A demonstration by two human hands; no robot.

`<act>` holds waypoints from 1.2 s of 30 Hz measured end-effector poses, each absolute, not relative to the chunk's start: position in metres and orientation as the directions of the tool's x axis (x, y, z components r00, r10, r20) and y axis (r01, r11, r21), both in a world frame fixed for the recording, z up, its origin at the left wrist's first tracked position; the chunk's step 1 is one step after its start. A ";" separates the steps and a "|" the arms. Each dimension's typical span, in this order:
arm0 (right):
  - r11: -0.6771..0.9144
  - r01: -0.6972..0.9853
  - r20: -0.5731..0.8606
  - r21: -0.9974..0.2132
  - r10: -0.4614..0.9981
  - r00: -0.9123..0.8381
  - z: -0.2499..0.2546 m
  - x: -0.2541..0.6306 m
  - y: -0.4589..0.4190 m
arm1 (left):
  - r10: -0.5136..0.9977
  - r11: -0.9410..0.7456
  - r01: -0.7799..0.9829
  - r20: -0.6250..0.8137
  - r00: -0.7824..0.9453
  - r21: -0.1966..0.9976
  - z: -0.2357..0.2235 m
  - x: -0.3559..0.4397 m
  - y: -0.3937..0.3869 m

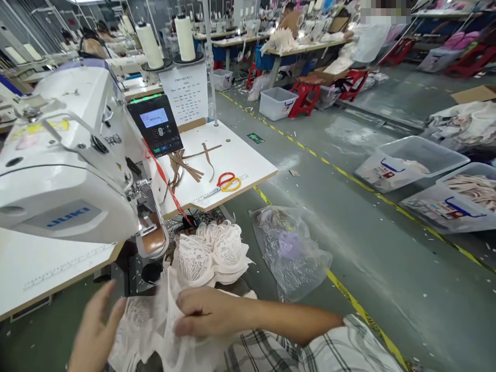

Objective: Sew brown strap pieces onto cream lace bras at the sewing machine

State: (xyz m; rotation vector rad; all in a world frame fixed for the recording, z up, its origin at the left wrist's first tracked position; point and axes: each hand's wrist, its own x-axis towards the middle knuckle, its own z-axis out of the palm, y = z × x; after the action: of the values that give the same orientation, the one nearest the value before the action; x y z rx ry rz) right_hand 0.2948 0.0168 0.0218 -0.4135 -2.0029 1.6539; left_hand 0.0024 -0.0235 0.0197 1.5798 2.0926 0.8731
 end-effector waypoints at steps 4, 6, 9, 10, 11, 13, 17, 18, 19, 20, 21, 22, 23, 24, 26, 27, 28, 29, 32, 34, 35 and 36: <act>0.336 -0.085 0.200 -0.938 0.326 -0.924 0.025 0.285 0.037 | 0.875 0.447 0.138 -0.464 0.137 0.884 -0.002 0.079 -0.024; 0.394 0.121 0.046 -0.911 0.389 -0.920 0.024 0.299 0.069 | 0.823 0.552 -0.111 -0.518 0.234 0.827 -0.002 0.104 -0.024; 0.277 0.610 -0.079 -0.743 0.868 -0.491 0.027 0.327 0.150 | 0.826 0.562 -0.316 -0.534 0.180 0.764 0.007 0.118 -0.016; 0.213 0.664 -0.065 -0.717 0.928 -0.367 0.029 0.334 0.182 | 0.826 0.559 -0.332 -0.546 0.141 0.760 0.011 0.120 -0.012; 0.146 0.701 -0.057 -0.698 0.965 -0.257 0.031 0.340 0.214 | 0.822 0.559 -0.329 -0.560 0.104 0.761 0.015 0.121 -0.009; 0.016 0.736 -0.064 -0.676 0.995 -0.081 0.034 0.345 0.272 | 0.815 0.565 -0.287 -0.578 0.045 0.773 0.023 0.122 -0.002; -0.132 0.691 -0.127 -0.711 0.990 0.059 0.042 0.347 0.334 | 0.872 0.476 -0.062 -0.480 -0.096 0.877 0.035 0.115 0.003; -0.133 0.659 -0.137 -0.740 0.990 0.046 0.043 0.347 0.337 | 0.887 0.451 0.008 -0.448 -0.117 0.892 0.038 0.112 0.004; -0.123 0.620 -0.142 -0.775 0.990 0.019 0.044 0.346 0.336 | 0.896 0.437 0.072 -0.426 -0.128 0.897 0.040 0.108 0.004; -0.106 0.573 -0.144 -0.812 0.989 -0.021 0.044 0.344 0.329 | 0.900 0.430 0.125 -0.414 -0.133 0.894 0.043 0.105 0.004; -0.087 0.520 -0.143 -0.850 0.987 -0.070 0.043 0.341 0.318 | 0.904 0.423 0.169 -0.404 -0.136 0.890 0.045 0.101 0.004; -0.071 0.467 -0.143 -0.881 0.982 -0.122 0.041 0.336 0.302 | 0.910 0.413 0.211 -0.392 -0.135 0.886 0.048 0.099 0.005; -0.061 0.419 -0.147 -0.906 0.973 -0.177 0.037 0.330 0.281 | 0.918 0.395 0.247 -0.372 -0.135 0.885 0.051 0.097 0.006; -0.059 0.367 -0.153 -0.928 0.961 -0.232 0.033 0.323 0.257 | 0.928 0.372 0.279 -0.347 -0.135 0.885 0.054 0.095 0.007; -0.078 0.261 -0.170 -0.962 0.920 -0.354 0.024 0.308 0.203 | 0.949 0.317 0.323 -0.293 -0.119 0.892 0.060 0.092 0.009; -0.111 0.129 -0.156 -0.985 0.890 -0.427 0.021 0.301 0.176 | 0.954 0.299 0.331 -0.281 -0.101 0.895 0.062 0.090 0.010; -0.145 0.052 -0.151 -0.988 0.850 -0.505 0.018 0.295 0.151 | 0.958 0.285 0.325 -0.273 -0.084 0.902 0.064 0.089 0.011; -0.157 0.038 -0.152 -0.987 0.831 -0.535 0.016 0.290 0.129 | 0.961 0.275 0.316 -0.266 -0.075 0.908 0.065 0.088 0.011; -0.103 0.039 -0.109 -0.994 0.861 -0.496 0.014 0.277 0.087 | 0.961 0.276 0.292 -0.272 -0.057 0.916 0.068 0.087 0.009; -0.071 0.020 -0.072 -0.997 0.873 -0.483 0.013 0.269 0.077 | 0.957 0.286 0.275 -0.288 -0.037 0.918 0.069 0.088 0.007; -0.056 0.004 -0.051 -0.998 0.876 -0.479 0.012 0.265 0.076 | 0.955 0.289 0.273 -0.296 -0.017 0.918 0.069 0.089 0.006; -0.030 -0.006 -0.024 -1.000 0.886 -0.462 0.011 0.262 0.076 | 0.953 0.288 0.276 -0.301 0.006 0.917 0.069 0.090 0.005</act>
State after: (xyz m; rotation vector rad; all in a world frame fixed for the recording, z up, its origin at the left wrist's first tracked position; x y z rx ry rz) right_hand 0.2623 0.0755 0.0114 -0.9535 -1.5304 1.5821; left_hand 0.0903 0.0055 0.0688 1.1920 1.4970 0.8037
